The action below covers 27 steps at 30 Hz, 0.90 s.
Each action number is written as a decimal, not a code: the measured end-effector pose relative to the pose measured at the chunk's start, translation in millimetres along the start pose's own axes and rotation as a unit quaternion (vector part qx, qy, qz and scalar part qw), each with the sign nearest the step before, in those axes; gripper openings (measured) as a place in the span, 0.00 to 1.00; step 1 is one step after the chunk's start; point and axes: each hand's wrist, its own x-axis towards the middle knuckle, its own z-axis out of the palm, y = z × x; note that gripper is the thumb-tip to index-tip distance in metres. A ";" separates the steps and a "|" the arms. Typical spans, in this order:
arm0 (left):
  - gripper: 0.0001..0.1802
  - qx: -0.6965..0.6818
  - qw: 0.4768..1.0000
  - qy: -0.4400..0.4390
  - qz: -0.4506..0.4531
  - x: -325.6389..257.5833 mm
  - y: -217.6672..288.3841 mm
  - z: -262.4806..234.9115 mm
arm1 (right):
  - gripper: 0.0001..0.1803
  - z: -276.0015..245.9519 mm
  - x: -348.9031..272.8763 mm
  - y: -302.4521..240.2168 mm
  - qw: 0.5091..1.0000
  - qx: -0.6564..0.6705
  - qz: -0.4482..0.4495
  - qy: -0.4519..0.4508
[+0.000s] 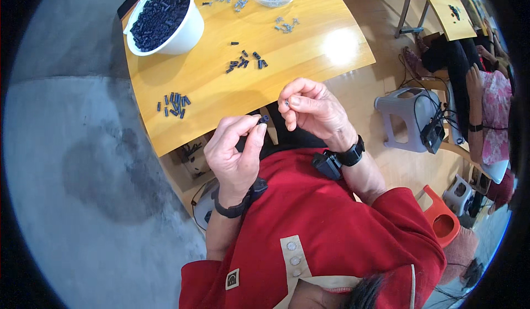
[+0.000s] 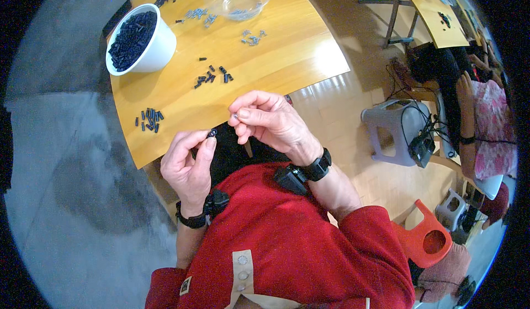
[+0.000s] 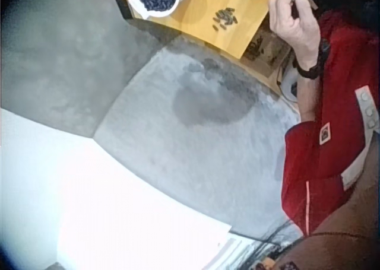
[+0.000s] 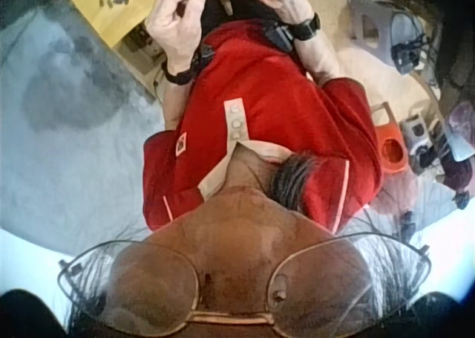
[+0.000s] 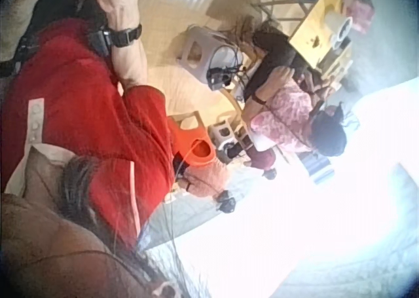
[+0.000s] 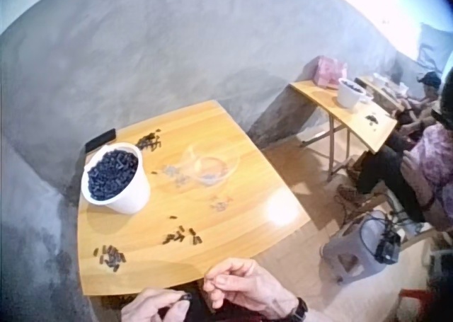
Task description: Assembling small black plastic components by hand into a larger unit.
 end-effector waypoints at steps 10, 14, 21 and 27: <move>0.07 0.063 0.997 -0.009 0.053 4.3 0.7 -1.9 | 0.06 33.8 -6.9 12.4 0.934 -0.311 -0.152 0.092; 0.08 0.090 0.994 -0.014 0.065 4.9 1.4 -1.5 | 0.07 38.3 -7.4 14.0 0.910 -0.367 -0.164 0.103; 0.08 0.142 0.985 -0.021 0.097 8.9 1.6 -3.2 | 0.07 39.5 -7.6 6.9 0.846 -0.494 -0.187 0.072; 0.08 0.188 0.967 -0.081 0.154 13.0 0.1 -13.0 | 0.08 38.6 -1.2 -12.8 0.876 -0.476 -0.077 0.016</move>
